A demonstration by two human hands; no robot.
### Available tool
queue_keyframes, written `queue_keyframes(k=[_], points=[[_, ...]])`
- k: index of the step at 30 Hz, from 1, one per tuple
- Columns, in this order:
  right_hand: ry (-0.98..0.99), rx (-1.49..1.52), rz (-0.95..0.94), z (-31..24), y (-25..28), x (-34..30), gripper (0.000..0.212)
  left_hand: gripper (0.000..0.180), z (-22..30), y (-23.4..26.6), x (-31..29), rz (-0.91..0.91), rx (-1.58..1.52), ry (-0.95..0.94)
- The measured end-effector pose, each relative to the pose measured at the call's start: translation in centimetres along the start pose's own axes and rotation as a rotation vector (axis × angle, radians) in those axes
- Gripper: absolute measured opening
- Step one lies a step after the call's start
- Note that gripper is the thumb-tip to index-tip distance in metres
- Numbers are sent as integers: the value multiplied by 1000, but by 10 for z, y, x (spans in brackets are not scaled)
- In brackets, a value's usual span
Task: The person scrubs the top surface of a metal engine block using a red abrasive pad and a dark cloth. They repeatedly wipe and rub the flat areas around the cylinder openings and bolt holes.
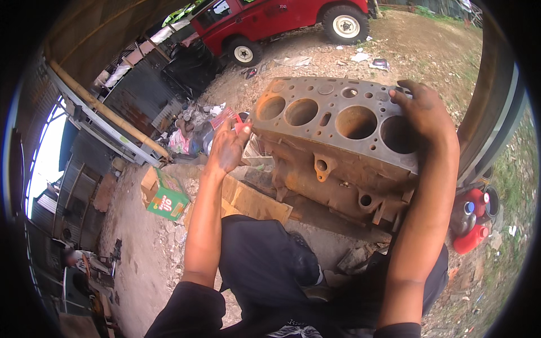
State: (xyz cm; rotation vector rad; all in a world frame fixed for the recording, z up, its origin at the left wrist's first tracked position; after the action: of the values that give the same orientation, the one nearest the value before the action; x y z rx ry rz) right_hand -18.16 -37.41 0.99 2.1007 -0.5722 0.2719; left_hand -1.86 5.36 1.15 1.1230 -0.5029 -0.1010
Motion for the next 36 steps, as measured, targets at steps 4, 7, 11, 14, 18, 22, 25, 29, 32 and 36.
queue_keyframes(k=[4, 7, 11, 14, 18, 22, 25, 29, 32, 36], points=[[-26, -1, -24, -8, -7, 6, 54, 49, -19, 2, 21, 75, 250, -11], [-5, -80, 7, 8, 2, 3, 53, 55, 16, -9, 2, -67, 97, -11], [-7, -43, 20, -4, -5, 3, 54, 54, -5, -2, 6, -14, 153, -13], [-4, -70, 15, -1, -3, 3, 54, 53, 6, 0, 11, -44, 169, -26], [27, -105, 29, 3, -6, 0, 55, 58, 11, -1, -5, -26, 122, -77], [-15, -126, -13, -9, -11, 3, 56, 51, -6, 0, 17, -55, 262, 0], [47, -184, 17, 2, -5, 1, 56, 49, 25, -4, 0, -23, 110, -29], [-3, -150, -16, -4, -7, 5, 56, 49, 17, 0, 2, -28, 155, -6], [-11, -154, -10, -8, -8, 0, 55, 50, 20, -5, 18, -53, 243, -2], [3, -194, -18, -10, -5, -1, 56, 51, 24, -3, -6, 42, 84, -64]])
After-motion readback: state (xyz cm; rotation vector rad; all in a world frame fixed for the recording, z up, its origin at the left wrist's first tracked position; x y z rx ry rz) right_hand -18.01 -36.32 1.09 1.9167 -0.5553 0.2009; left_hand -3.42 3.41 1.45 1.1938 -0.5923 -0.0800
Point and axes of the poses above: each hand's wrist, its own x-axis towards the middle knuckle, its own y-axis out of the back of the hand, z = x × y, the point moved 9 cm from there along x, towards the middle knuckle, and after that the axes turned 10 degrees about y, right-handed, at the moved point
